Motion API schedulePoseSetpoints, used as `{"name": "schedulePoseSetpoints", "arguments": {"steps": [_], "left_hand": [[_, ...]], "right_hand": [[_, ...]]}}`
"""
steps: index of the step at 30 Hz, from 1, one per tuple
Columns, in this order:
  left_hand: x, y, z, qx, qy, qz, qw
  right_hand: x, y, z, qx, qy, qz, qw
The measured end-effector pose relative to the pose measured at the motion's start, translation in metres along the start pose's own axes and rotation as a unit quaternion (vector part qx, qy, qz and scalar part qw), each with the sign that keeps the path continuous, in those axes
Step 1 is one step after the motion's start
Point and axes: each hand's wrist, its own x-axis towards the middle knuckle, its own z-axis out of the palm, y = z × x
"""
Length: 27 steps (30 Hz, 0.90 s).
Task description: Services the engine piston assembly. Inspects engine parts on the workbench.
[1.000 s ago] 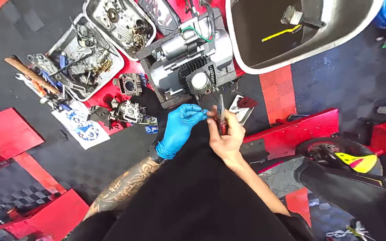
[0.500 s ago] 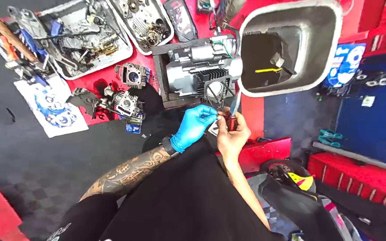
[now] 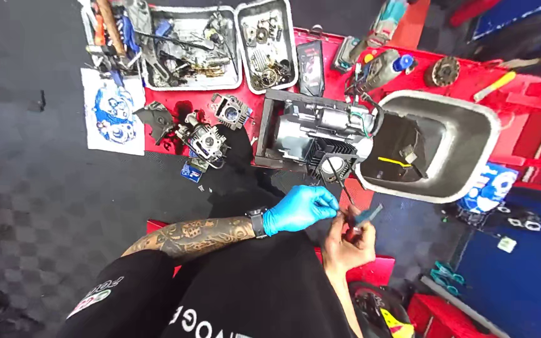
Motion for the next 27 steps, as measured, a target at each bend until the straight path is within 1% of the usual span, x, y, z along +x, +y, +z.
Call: {"name": "schedulePoseSetpoints", "arguments": {"steps": [2,4,6,8,11,16,19,21,23,25,27], "left_hand": [[-0.007,0.007,-0.002,-0.035,-0.019,0.001,0.999],[-0.012,0.010,-0.006,-0.048,-0.009,0.004,0.999],[-0.018,0.011,-0.013,-0.034,0.035,0.013,0.999],[-0.028,0.013,-0.024,0.015,0.082,0.021,0.996],[-0.043,0.004,-0.044,0.068,0.124,0.033,0.989],[-0.073,-0.014,-0.100,0.086,0.165,0.000,0.983],[-0.088,-0.029,-0.143,0.105,0.177,-0.009,0.978],[-0.100,-0.044,-0.175,0.102,0.202,-0.008,0.974],[-0.114,-0.057,-0.208,0.063,0.248,-0.006,0.967],[-0.128,-0.066,-0.238,0.005,0.299,-0.005,0.954],[-0.143,-0.073,-0.263,-0.030,0.332,-0.004,0.943]], "right_hand": [[0.002,-0.006,-0.010,0.038,-0.013,-0.004,0.999],[0.007,-0.008,-0.013,0.077,-0.036,-0.010,0.996],[0.013,-0.009,-0.006,0.099,-0.070,-0.023,0.992],[0.014,-0.013,0.004,0.098,-0.111,-0.034,0.988],[0.011,-0.019,0.024,0.088,-0.161,-0.044,0.982],[0.004,-0.043,0.084,0.092,-0.243,-0.042,0.965],[0.000,-0.065,0.128,0.090,-0.312,0.016,0.946],[0.000,-0.078,0.161,0.084,-0.353,0.058,0.930],[-0.001,-0.088,0.195,0.071,-0.395,0.090,0.912],[-0.002,-0.096,0.230,0.058,-0.445,0.101,0.888],[-0.005,-0.103,0.263,0.040,-0.488,0.111,0.865]]}}
